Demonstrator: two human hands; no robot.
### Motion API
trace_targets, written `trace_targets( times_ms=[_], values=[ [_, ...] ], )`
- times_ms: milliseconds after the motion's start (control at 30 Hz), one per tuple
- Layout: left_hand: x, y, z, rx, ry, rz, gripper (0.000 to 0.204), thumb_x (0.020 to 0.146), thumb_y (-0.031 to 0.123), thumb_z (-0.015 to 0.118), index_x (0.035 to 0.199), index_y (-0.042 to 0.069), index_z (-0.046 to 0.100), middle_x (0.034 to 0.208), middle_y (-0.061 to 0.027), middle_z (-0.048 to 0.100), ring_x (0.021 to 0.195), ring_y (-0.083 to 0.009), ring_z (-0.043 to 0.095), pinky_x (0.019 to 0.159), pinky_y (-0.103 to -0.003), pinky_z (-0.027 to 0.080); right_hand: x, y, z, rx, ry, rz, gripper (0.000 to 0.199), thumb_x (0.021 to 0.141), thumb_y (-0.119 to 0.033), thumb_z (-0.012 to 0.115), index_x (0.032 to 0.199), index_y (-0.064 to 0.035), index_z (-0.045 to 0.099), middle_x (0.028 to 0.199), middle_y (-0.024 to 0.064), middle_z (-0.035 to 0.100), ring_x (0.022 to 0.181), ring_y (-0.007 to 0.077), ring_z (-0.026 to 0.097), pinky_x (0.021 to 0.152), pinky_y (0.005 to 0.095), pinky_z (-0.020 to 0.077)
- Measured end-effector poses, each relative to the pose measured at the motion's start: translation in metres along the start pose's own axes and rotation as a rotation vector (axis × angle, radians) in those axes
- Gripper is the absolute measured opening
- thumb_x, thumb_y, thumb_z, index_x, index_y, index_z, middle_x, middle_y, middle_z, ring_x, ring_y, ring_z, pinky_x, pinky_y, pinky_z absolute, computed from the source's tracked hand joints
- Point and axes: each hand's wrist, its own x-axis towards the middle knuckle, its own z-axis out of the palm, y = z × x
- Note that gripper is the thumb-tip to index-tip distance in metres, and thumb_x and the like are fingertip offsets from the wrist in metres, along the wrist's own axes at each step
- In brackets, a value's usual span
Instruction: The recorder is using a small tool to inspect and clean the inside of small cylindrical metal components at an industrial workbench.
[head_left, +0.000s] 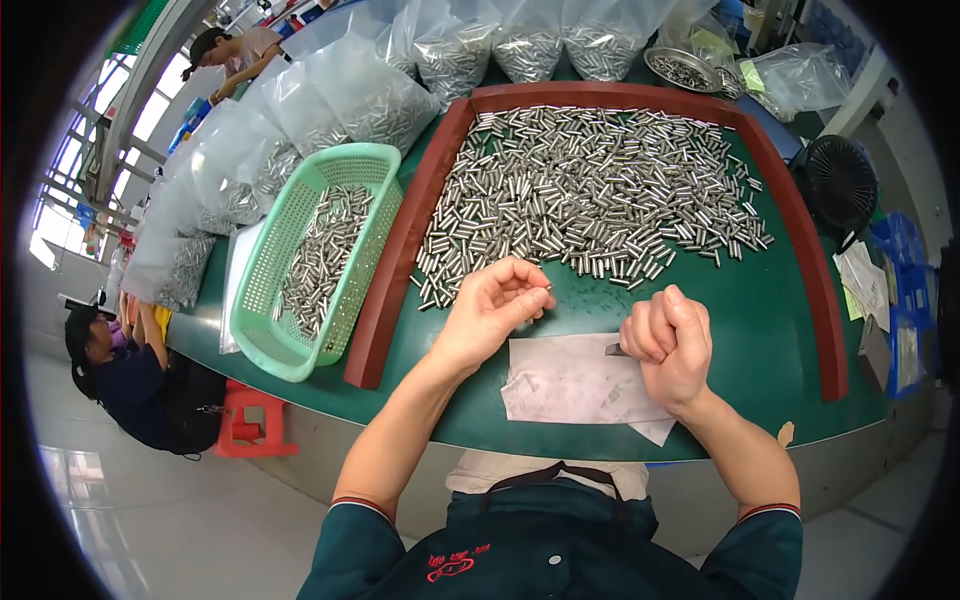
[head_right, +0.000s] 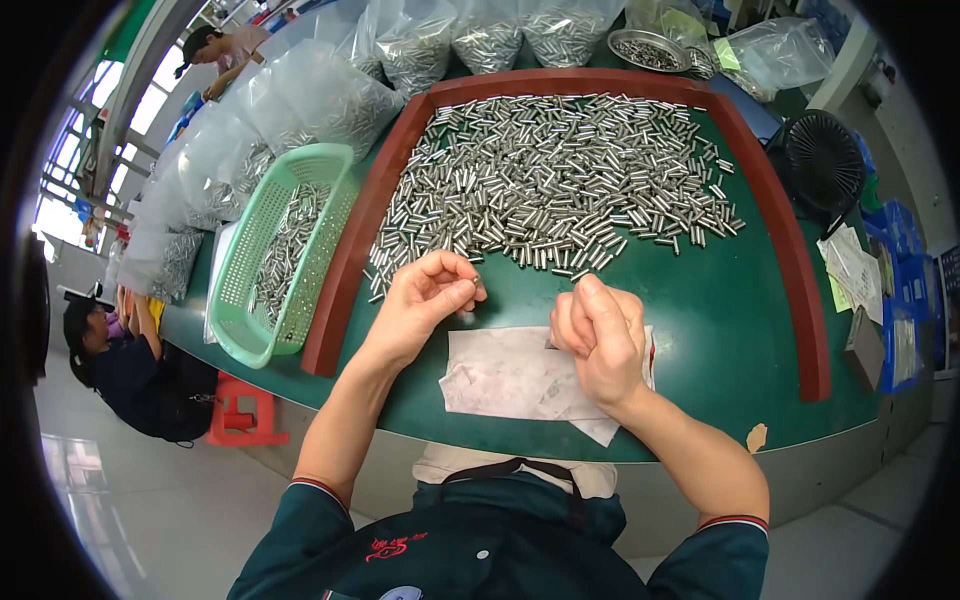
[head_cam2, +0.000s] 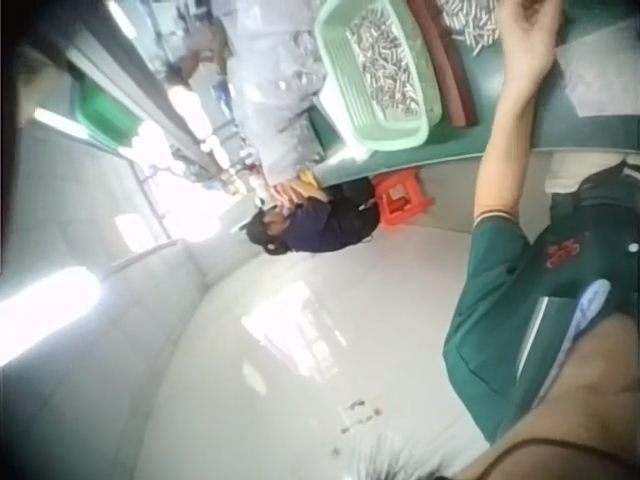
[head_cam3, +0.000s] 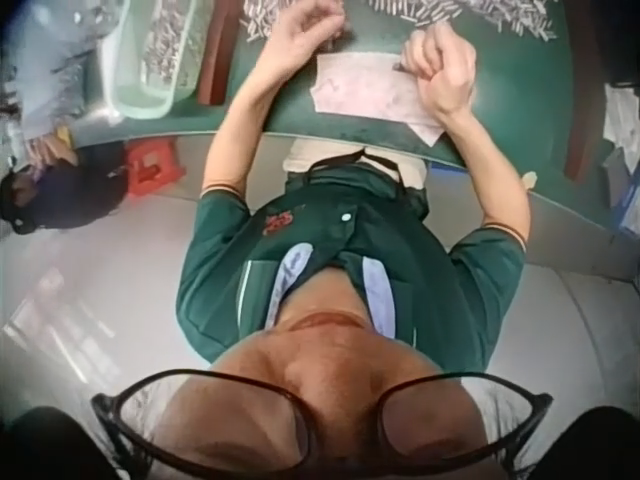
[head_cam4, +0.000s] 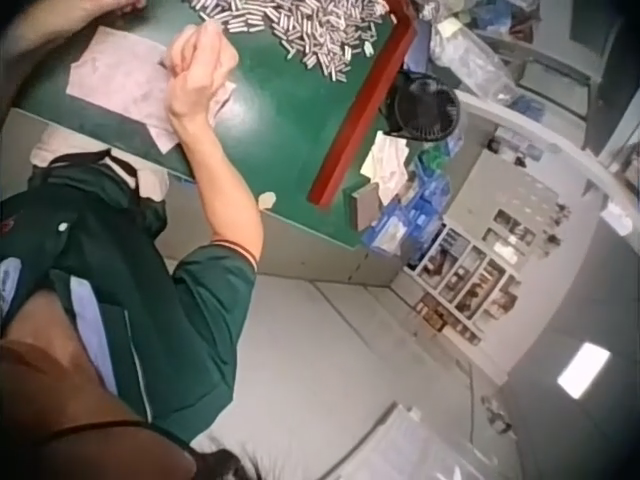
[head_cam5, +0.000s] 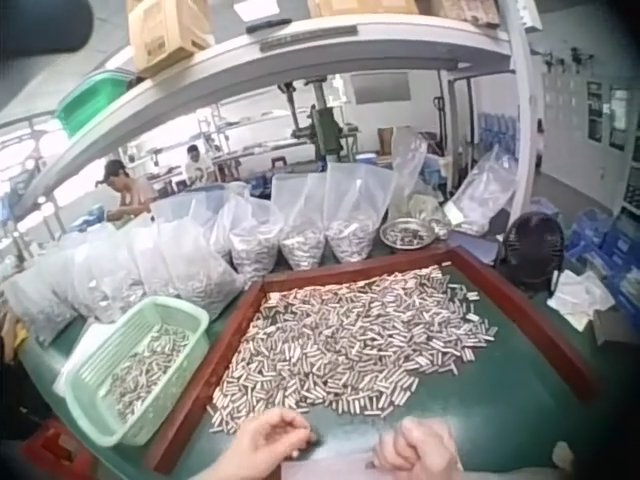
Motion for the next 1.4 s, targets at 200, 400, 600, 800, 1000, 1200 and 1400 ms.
trace_targets(
  times_ms=[200,400,600,800,1000,1200,1400],
  values=[
    [-0.001,-0.004,-0.01,-0.32,-0.083,-0.139,0.013,0.081,0.009,0.058,0.092,0.003,0.056,0.082,-0.0047,0.058,0.07,-0.0101,0.051,0.066,-0.021,0.043,-0.002,-0.001,0.001,-0.007,0.001,-0.006,0.044,0.09,-0.023,0.036,0.049,-0.0088,0.026,0.042,0.0006,0.029,0.04,0.0083,0.02,0.041,0.0247,0.0207],
    [-0.004,-0.006,-0.011,-0.405,-0.122,-0.138,0.012,0.081,0.006,0.058,0.092,0.002,0.056,0.084,-0.0054,0.058,0.072,-0.0099,0.051,0.068,-0.021,0.044,-0.005,0.0,0.002,-0.014,-0.001,0.007,0.044,0.09,-0.023,0.035,0.05,-0.0091,0.026,0.042,0.0005,0.029,0.04,0.0079,0.021,0.041,0.0244,0.0207],
    [-0.004,-0.006,-0.002,-0.073,-0.102,0.048,0.01,0.078,0.003,0.059,0.088,0.0,0.059,0.081,-0.0021,0.055,0.072,-0.008,0.049,0.064,-0.02,0.041,-0.004,0.0,0.0,-0.011,-0.004,0.003,0.044,0.091,-0.024,0.035,0.05,-0.0092,0.026,0.042,0.0003,0.029,0.04,0.0078,0.021,0.041,0.024,0.0208],
    [-0.013,-0.004,0.032,0.784,-0.11,0.543,0.01,0.069,-0.001,0.064,0.077,0.002,0.061,0.073,-0.0068,0.054,0.065,-0.0183,0.052,0.056,-0.028,0.042,-0.002,0.001,-0.001,0.015,0.011,-0.005,0.044,0.091,-0.023,0.034,0.05,-0.0091,0.026,0.043,-0.0002,0.029,0.041,0.008,0.023,0.041,0.0238,0.0216],
    [-0.011,-0.015,0.04,0.92,-0.12,0.618,0.012,0.063,0.002,0.067,0.073,0.003,0.06,0.069,-0.0059,0.051,0.062,-0.0221,0.05,0.055,-0.031,0.041,-0.004,0.004,-0.003,0.071,-0.005,-0.091,0.044,0.09,-0.024,0.034,0.049,-0.0095,0.026,0.044,-0.0006,0.029,0.042,0.0082,0.022,0.042,0.024,0.0219],
    [-0.013,-0.015,0.042,0.927,-0.105,0.596,0.012,0.063,0.001,0.067,0.072,0.003,0.06,0.069,-0.006,0.052,0.063,-0.0216,0.05,0.055,-0.031,0.04,-0.008,0.006,-0.003,0.131,-0.001,-0.053,0.044,0.09,-0.025,0.033,0.049,-0.0099,0.026,0.044,-0.0004,0.028,0.042,0.0084,0.021,0.042,0.024,0.0209],
    [-0.012,-0.015,0.043,0.938,-0.113,0.558,0.011,0.063,0.001,0.066,0.072,0.002,0.059,0.069,-0.0064,0.052,0.064,-0.0217,0.05,0.056,-0.031,0.04,-0.008,0.009,-0.001,0.096,0.035,-0.048,0.045,0.092,-0.025,0.027,0.049,-0.0122,0.025,0.041,-0.0014,0.025,0.039,0.009,0.016,0.04,0.0249,0.0196]
  ],
)
